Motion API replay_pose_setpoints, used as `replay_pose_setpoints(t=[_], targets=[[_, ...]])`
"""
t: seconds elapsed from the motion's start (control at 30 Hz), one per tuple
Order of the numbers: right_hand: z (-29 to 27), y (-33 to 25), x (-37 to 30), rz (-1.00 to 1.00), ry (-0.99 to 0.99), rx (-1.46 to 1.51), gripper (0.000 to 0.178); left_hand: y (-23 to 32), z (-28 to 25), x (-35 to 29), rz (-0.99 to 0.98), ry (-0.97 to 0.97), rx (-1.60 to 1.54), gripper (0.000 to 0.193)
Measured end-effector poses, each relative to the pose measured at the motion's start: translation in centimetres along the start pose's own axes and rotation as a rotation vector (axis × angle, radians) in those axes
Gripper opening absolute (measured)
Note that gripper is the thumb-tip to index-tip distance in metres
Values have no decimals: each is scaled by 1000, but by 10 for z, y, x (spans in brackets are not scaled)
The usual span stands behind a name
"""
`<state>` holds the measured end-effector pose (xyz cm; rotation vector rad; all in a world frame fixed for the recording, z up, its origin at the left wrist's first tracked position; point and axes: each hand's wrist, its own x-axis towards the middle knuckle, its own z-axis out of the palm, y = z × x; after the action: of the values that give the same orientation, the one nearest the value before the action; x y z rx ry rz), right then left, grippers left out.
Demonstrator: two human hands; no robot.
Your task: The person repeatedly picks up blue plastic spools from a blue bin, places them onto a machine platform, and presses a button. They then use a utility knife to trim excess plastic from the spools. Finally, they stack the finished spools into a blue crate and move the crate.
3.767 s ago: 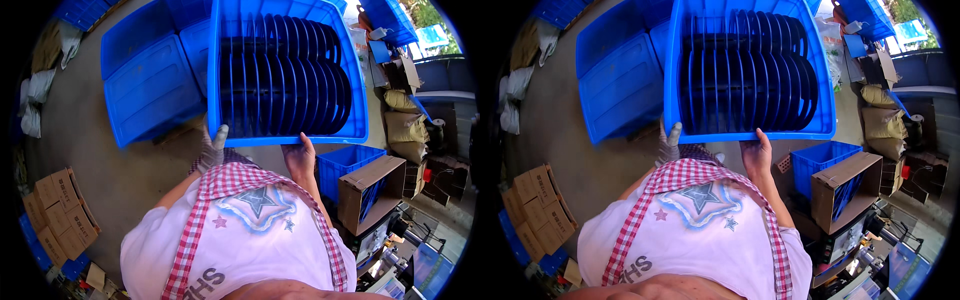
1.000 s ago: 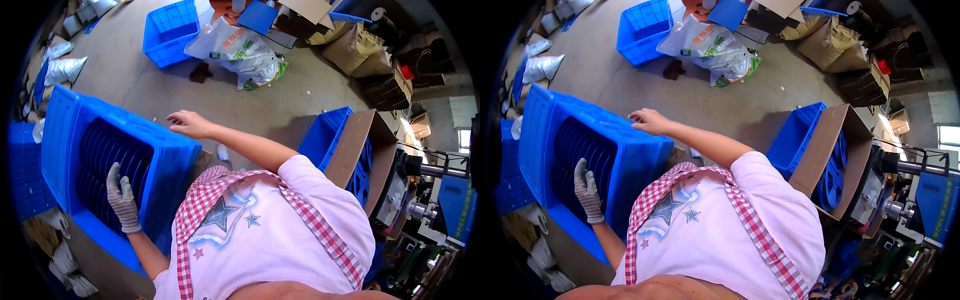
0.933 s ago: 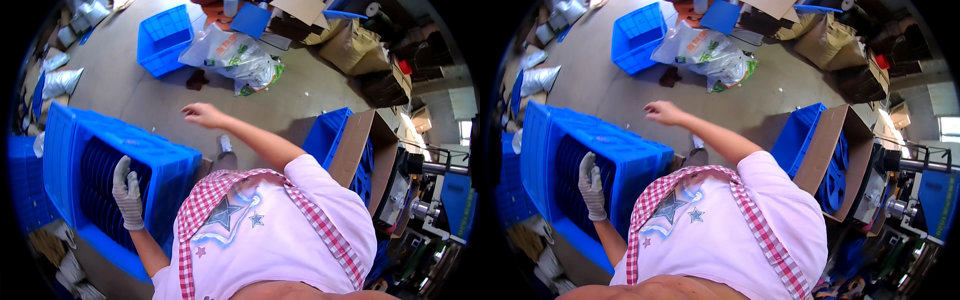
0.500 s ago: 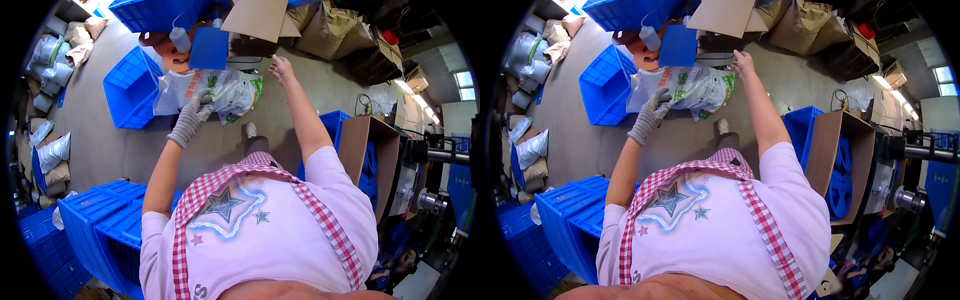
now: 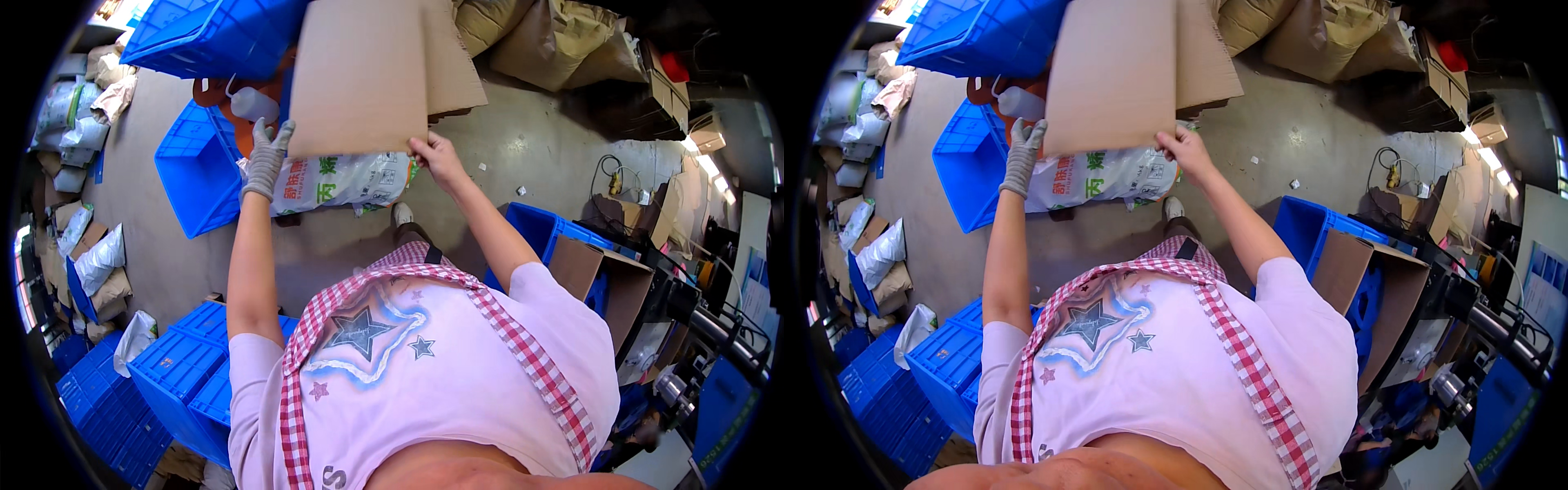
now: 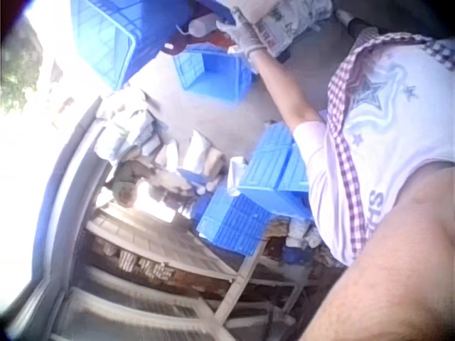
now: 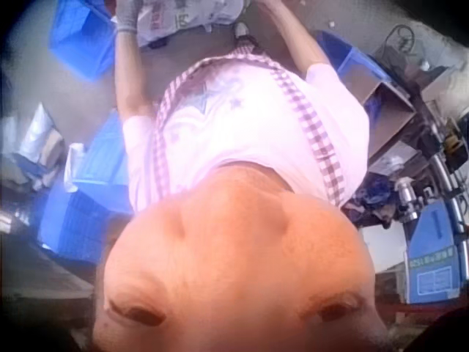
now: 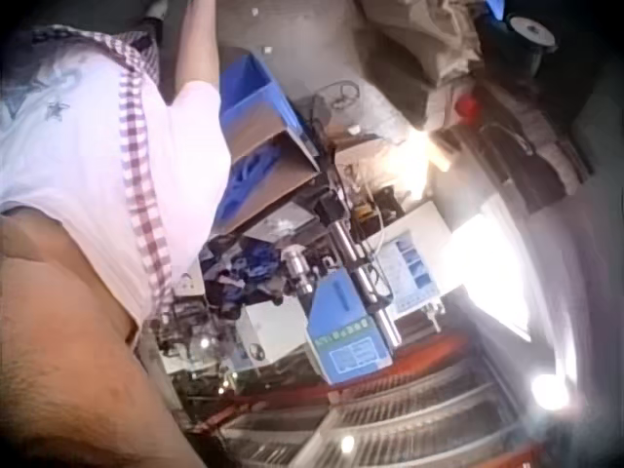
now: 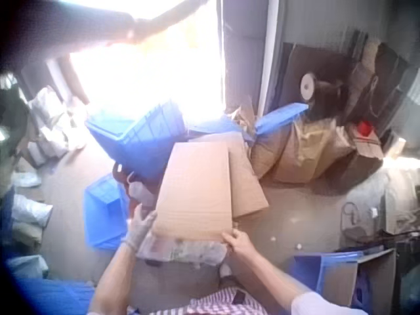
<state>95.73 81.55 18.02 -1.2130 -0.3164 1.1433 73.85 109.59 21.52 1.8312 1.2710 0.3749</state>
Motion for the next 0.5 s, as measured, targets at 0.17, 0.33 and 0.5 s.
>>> replay_pose_setpoints(t=[0.17, 0.33, 0.5], targets=[[-26, -48, -13, 71, -323, -400, 27, 17, -8, -15, -278, -376, -774, 59], [-138, -97, 110, -366, 683, -1152, 65, 2, 7, -59, -283, -115, -931, 43], [-158, -91, 151, 86, 435, -1167, 69, -11, -5, -88, -318, -17, -738, 42]])
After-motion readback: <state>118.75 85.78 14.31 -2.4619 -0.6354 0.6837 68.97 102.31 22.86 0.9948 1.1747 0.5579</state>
